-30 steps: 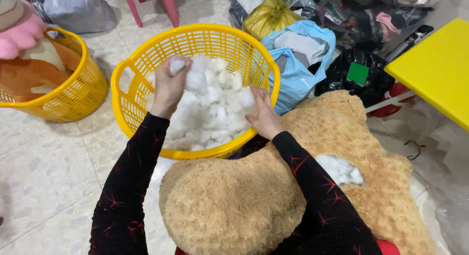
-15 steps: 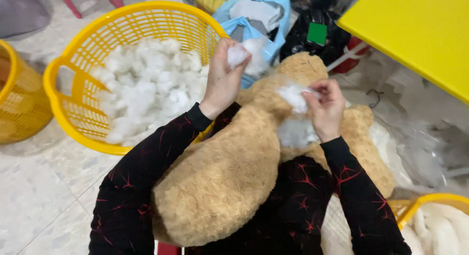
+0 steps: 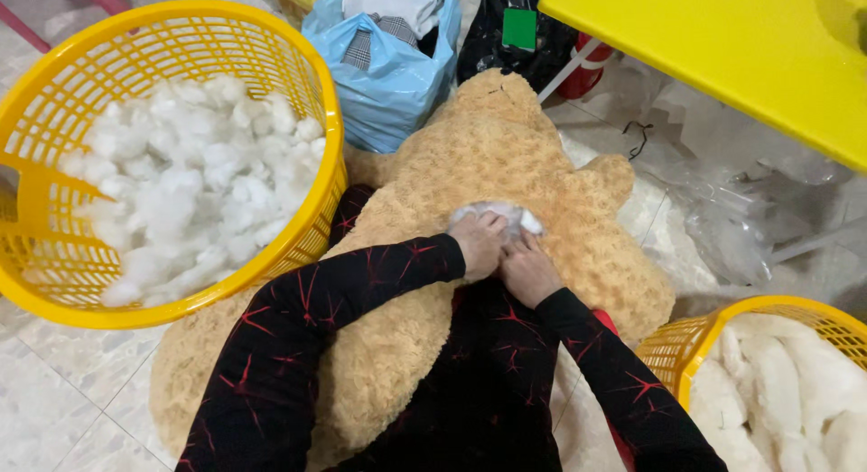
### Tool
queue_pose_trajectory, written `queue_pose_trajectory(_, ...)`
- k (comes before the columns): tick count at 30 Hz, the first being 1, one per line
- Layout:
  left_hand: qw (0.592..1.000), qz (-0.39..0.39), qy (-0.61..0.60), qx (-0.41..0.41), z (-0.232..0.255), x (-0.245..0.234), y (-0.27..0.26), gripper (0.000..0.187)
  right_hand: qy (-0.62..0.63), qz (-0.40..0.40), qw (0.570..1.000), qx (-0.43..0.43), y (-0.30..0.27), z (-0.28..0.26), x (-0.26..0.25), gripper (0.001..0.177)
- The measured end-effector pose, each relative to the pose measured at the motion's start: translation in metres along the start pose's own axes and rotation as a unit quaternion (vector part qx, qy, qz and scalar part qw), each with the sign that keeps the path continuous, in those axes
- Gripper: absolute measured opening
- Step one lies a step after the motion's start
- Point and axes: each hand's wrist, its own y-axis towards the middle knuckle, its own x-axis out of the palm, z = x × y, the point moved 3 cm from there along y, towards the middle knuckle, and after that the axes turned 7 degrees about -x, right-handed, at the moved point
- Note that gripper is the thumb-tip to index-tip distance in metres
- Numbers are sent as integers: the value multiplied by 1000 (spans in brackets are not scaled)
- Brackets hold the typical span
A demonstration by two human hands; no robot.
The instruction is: The person repeatedly takes handfuls of white stuffing from a yellow basket and inserts them into an opening in a large teddy bear resting on their lap. They push and compress the stuffing into the bear's body throughout the clip.
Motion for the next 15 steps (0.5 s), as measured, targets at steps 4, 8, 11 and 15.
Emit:
queue_pose_trajectory(4,979,-185,-68,-54,-11,21,-7,32,76,-12,997,28,6,-7,2,12)
queue_pose_trajectory(8,965,-60,-252,43,3,-13,1,32,148,-51,985,71,3,-8,-18,11)
queue_pose_trajectory(11,965,-198,-168,37,10,-28,-6,32,150,38,986,56,-2,-15,-36,24)
queue_pose_trajectory(15,930,-363,-36,45,4,-48,-25,33,136,140,981,21,-2,-20,-45,53)
